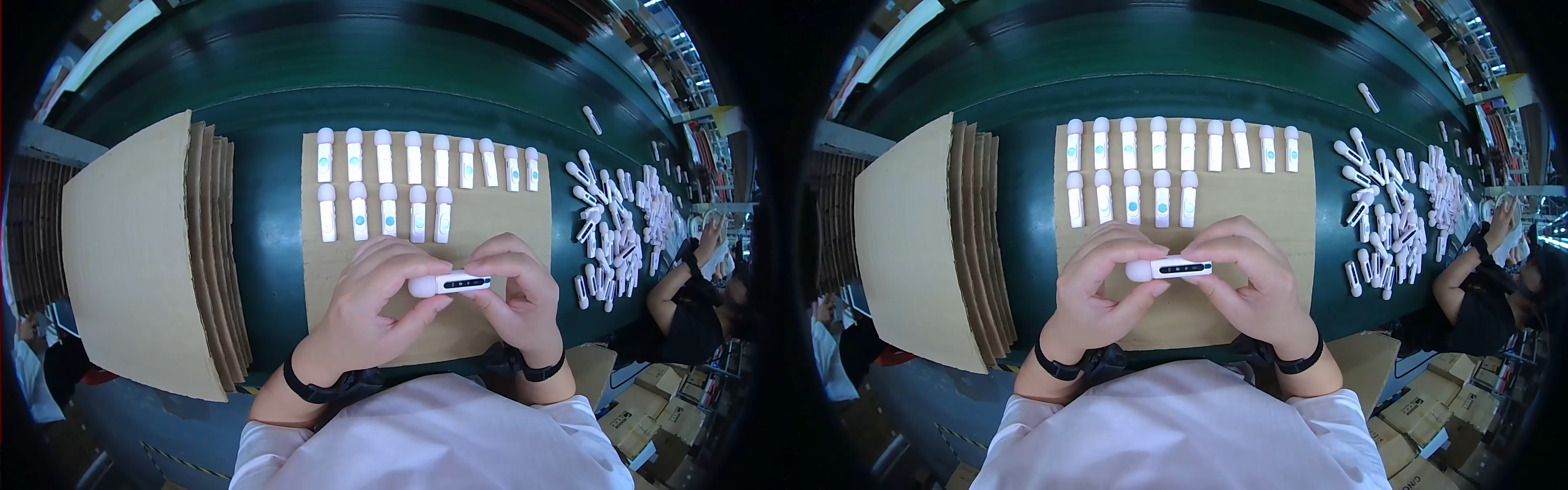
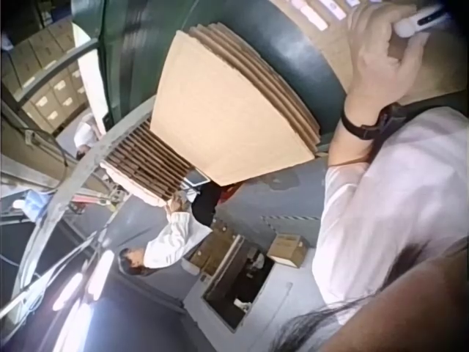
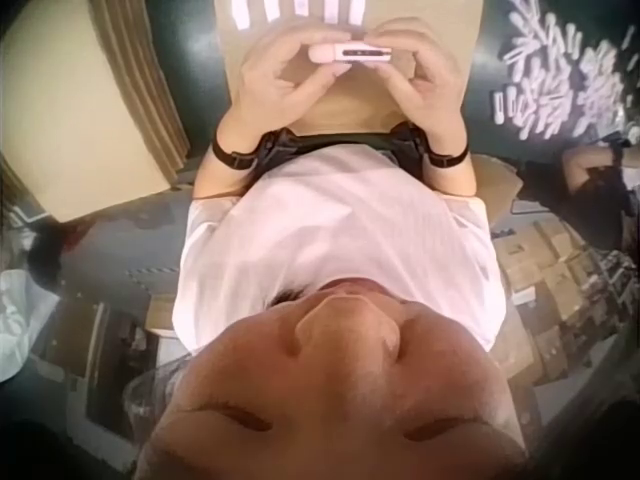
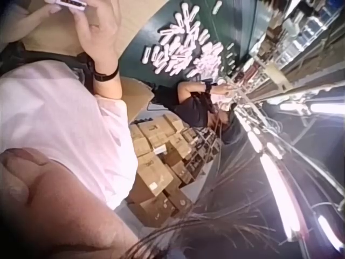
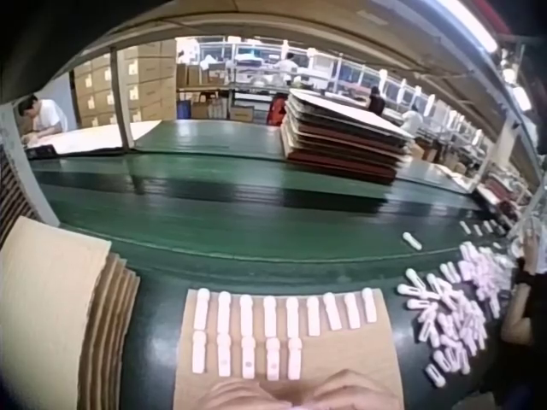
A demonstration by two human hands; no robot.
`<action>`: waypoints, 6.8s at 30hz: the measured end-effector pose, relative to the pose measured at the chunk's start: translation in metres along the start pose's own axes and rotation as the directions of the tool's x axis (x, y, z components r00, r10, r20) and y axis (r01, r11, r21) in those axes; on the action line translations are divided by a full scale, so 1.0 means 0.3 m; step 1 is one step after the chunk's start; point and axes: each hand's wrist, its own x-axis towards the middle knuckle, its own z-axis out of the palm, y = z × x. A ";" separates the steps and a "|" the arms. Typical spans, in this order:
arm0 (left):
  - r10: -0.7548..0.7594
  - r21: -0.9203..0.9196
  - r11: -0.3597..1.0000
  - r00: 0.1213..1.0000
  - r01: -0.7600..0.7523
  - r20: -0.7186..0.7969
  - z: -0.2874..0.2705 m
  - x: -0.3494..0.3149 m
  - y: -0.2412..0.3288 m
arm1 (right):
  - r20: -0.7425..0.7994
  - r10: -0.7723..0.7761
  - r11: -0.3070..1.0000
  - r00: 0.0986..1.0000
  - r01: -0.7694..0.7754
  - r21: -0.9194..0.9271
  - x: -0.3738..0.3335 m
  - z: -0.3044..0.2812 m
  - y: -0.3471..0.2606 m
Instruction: The person picks up white electronic devices from a pile, turns them over to inspect them, and arranges them into rows on a cardboard sheet.
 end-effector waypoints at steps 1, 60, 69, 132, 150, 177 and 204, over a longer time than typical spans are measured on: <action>0.000 0.000 1.000 1.000 0.000 0.000 0.000 0.000 -0.001 | 0.000 0.000 1.000 1.000 0.000 0.000 -0.002 0.003 0.003; -0.268 0.543 0.835 0.929 0.091 0.256 0.047 -0.028 -0.025 | 0.193 0.014 0.764 0.981 0.114 -0.635 0.013 -0.071 0.156; -0.265 0.553 0.828 0.933 0.092 0.242 0.039 -0.034 -0.019 | 0.188 0.027 0.774 0.982 0.098 -0.625 0.122 -0.186 0.172; 0.016 0.091 0.996 0.999 -0.019 0.038 0.016 -0.002 -0.016 | -0.016 0.058 0.998 0.998 -0.058 -0.016 -0.014 -0.003 -0.007; -0.055 0.103 0.993 0.997 0.049 0.055 0.031 -0.016 -0.025 | 0.019 0.020 0.997 1.000 -0.022 0.078 -0.008 0.014 -0.041; -0.254 0.534 0.843 0.923 0.064 0.290 0.039 -0.032 -0.022 | 0.105 0.055 0.736 0.993 0.030 -0.676 -0.059 -0.125 0.129; -0.232 0.554 0.832 0.923 0.025 0.307 0.051 -0.017 -0.011 | -0.381 0.279 0.329 0.882 -0.460 -0.824 -0.031 -0.526 0.292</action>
